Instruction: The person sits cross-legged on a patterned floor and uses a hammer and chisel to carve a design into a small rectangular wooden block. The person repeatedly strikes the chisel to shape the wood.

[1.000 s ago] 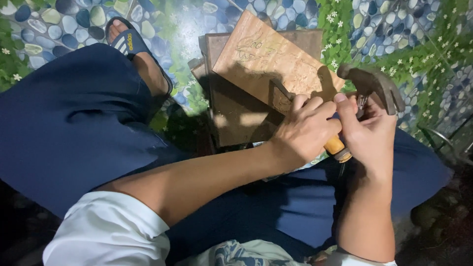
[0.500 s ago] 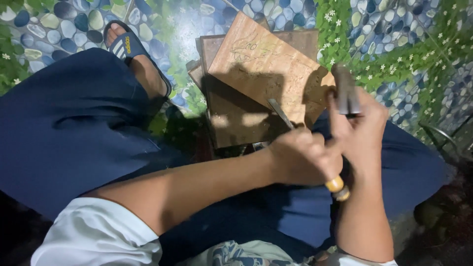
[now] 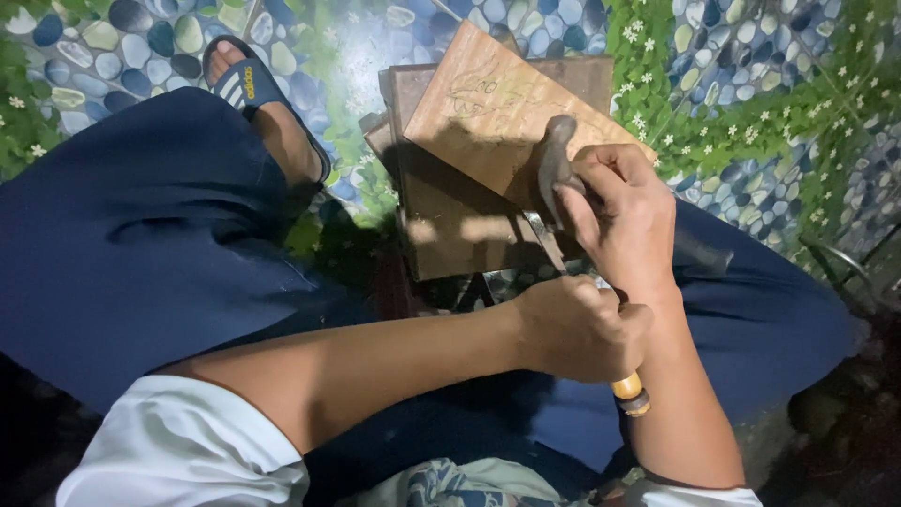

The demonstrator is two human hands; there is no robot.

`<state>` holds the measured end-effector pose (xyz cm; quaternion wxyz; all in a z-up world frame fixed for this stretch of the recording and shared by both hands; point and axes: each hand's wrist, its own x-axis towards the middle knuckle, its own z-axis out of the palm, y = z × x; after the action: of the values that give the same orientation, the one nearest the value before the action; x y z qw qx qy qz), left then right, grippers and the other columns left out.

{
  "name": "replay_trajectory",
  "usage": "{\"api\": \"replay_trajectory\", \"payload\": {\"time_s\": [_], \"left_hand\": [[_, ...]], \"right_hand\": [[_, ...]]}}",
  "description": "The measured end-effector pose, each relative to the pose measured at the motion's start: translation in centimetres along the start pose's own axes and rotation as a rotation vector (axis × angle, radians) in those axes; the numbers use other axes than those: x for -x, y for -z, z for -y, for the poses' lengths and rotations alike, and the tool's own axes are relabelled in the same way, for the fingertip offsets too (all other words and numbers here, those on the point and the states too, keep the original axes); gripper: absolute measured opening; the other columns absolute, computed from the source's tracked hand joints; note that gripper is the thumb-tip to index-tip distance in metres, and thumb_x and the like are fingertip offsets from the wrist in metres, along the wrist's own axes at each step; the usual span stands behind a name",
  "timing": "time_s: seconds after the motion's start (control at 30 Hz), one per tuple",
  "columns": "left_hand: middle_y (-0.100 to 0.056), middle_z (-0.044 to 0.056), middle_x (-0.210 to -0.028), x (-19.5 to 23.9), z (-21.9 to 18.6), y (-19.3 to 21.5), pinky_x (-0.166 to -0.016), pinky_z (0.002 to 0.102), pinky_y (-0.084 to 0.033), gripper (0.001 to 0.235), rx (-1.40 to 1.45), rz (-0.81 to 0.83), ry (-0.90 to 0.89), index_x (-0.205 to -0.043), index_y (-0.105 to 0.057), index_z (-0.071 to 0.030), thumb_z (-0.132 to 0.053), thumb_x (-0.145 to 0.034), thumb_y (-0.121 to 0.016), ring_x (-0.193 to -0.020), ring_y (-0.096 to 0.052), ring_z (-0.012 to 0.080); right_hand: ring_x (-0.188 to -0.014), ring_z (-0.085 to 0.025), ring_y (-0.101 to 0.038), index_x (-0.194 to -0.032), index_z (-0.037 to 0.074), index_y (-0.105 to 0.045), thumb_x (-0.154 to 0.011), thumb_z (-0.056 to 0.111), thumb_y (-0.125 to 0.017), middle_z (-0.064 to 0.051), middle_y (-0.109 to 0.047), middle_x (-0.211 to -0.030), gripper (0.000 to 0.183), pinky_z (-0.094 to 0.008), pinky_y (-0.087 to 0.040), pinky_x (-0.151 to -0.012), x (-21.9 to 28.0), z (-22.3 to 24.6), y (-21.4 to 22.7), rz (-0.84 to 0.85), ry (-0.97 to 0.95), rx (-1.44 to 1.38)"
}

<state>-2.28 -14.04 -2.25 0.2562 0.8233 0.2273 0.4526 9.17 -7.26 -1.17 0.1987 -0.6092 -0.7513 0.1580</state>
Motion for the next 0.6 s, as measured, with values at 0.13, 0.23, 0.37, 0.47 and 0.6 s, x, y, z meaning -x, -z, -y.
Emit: {"api": "replay_trajectory", "payload": {"time_s": [0.13,0.23,0.37,0.47,0.6], "left_hand": [[-0.039,0.002,-0.06,-2.8,2.2,2.6,-0.045,0.038,-0.029,0.016,-0.105,-0.108,-0.117,-0.063,-0.046,-0.017,-0.005,-0.074,-0.046,-0.043,-0.038,0.0196],[-0.048,0.007,-0.066,-5.1,4.6,5.4,-0.051,0.04,-0.035,0.026,-0.176,-0.112,-0.142,-0.061,-0.055,-0.016,-0.003,-0.083,-0.053,-0.053,-0.049,0.0293],[-0.053,0.005,-0.086,-4.7,6.3,-7.1,-0.06,0.037,-0.04,0.017,-0.717,0.078,-0.032,-0.088,-0.057,-0.016,-0.026,-0.088,-0.043,-0.063,-0.051,0.0232],[-0.055,0.007,-0.114,-4.0,5.3,-11.6,-0.065,0.023,-0.038,0.085,-2.185,1.006,0.475,-0.133,-0.048,-0.011,-0.078,-0.084,-0.029,-0.075,-0.045,0.0117],[-0.051,0.004,-0.131,-2.6,6.5,-6.3,-0.081,0.017,-0.042,0.043,-1.342,0.702,0.343,-0.138,-0.046,-0.013,-0.044,-0.113,-0.03,-0.091,-0.053,0.002]], "right_hand": [[-0.084,-0.041,-0.069,-0.098,0.009,-0.076,-0.1,0.015,-0.077,-0.012,-0.067,-0.103,0.007,-0.044,-0.054,-0.073,0.4,-1.6,-0.3,0.009,-0.01,-0.062],[-0.085,-0.036,-0.069,-0.098,0.013,-0.076,-0.101,0.023,-0.07,-0.007,-0.066,-0.104,0.012,-0.04,-0.054,-0.074,1.1,-2.9,-0.9,0.044,-0.044,-0.131],[-0.093,-0.026,-0.066,-0.107,0.009,-0.068,-0.1,0.017,-0.058,-0.008,-0.065,-0.107,0.014,-0.033,-0.052,-0.083,0.8,-2.8,-0.5,0.116,-0.275,-0.283],[-0.099,-0.02,-0.063,-0.119,0.005,-0.059,-0.101,0.021,-0.045,-0.01,-0.063,-0.113,0.027,-0.027,-0.048,-0.089,-0.4,-1.4,0.4,0.157,-0.483,-0.447],[-0.117,-0.034,-0.062,-0.101,-0.004,-0.067,-0.095,0.001,-0.067,-0.02,-0.053,-0.148,0.008,-0.052,-0.053,-0.099,-1.1,-0.8,1.1,0.129,-0.132,-0.119]]}}
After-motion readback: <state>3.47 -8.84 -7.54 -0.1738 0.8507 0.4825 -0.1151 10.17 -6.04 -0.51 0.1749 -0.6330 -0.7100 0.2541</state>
